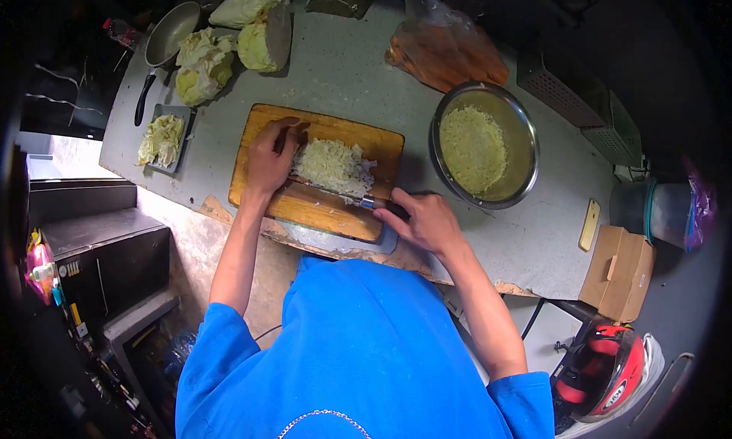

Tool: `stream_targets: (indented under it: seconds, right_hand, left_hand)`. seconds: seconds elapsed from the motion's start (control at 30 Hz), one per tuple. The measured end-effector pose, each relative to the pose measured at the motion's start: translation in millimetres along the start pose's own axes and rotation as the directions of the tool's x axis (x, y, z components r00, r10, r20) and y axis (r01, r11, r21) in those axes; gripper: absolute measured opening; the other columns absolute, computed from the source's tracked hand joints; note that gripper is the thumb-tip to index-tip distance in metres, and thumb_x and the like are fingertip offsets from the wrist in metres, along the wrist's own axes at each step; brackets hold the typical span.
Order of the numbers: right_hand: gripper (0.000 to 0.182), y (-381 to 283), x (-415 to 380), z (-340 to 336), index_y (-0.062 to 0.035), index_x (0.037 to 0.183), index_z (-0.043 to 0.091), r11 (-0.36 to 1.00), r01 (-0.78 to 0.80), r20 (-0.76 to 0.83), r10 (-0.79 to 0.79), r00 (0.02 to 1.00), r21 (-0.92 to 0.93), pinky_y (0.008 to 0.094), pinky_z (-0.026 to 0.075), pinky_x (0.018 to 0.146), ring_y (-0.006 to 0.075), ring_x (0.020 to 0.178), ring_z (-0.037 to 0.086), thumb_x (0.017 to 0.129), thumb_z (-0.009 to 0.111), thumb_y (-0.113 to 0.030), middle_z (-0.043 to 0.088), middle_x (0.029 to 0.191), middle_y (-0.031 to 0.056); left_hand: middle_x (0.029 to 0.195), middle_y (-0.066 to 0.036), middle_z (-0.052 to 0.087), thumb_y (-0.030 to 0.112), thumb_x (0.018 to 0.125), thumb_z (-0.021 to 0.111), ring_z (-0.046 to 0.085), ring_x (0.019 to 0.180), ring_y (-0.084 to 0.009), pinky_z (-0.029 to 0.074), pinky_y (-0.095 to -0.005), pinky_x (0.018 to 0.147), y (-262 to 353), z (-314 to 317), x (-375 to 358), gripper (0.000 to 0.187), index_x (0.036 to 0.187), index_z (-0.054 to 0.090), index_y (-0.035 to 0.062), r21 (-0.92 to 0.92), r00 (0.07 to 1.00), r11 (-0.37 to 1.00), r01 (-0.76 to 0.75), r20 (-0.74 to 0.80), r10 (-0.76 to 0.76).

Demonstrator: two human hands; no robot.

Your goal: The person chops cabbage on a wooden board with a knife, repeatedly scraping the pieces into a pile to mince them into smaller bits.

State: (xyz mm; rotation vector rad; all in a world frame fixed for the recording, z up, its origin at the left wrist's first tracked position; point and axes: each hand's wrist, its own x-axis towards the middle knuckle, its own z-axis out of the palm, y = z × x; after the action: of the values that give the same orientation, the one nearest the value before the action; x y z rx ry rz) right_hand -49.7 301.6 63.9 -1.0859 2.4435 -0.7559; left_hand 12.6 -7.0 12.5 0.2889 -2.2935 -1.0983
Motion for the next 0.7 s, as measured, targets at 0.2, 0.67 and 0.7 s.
stream_targets:
  seconds: [0.2,0.67,0.7]
  right_hand:
    - [0.041,13.8,2.2,11.6,-0.008,0.091,0.06,1.0,0.0,0.018,0.0,1.0,-0.002,0.0505,0.052,0.06,0.0439,0.063,0.065,0.095,0.071,-0.047,0.064,0.063,0.0182]
    - [0.041,-4.0,11.5,-9.0,-0.0077,0.097,0.061,0.998,-0.008,0.097,0.015,0.995,-0.07,0.0534,0.053,0.065,0.0464,0.065,0.066,0.098,0.066,-0.048,0.063,0.061,0.02]
    - [0.042,-15.5,14.8,-18.2,-0.0064,0.091,0.06,0.997,0.007,0.078,0.0,0.997,-0.081,0.0515,0.051,0.06,0.0455,0.063,0.065,0.096,0.069,-0.047,0.062,0.059,0.0196]
  left_hand:
    - [0.091,-0.014,0.074,0.008,0.096,0.064,0.073,0.075,-0.0269,0.057,-0.037,0.067,-4.0,8.4,-1.4,0.015,0.104,0.074,0.0024,0.074,0.998,0.996,-0.043,0.039,0.04]
    - [0.093,-0.015,0.074,0.011,0.097,0.062,0.073,0.082,-0.0289,0.056,-0.0376,0.073,-11.3,2.8,-4.2,0.017,0.105,0.074,0.0018,0.141,0.99,0.985,0.099,0.081,-0.111]
    - [0.093,-0.015,0.074,0.012,0.097,0.062,0.073,0.082,-0.0295,0.056,-0.0383,0.072,-14.4,3.1,-4.6,0.018,0.105,0.074,0.0025,0.076,0.991,0.99,0.12,0.053,-0.124]
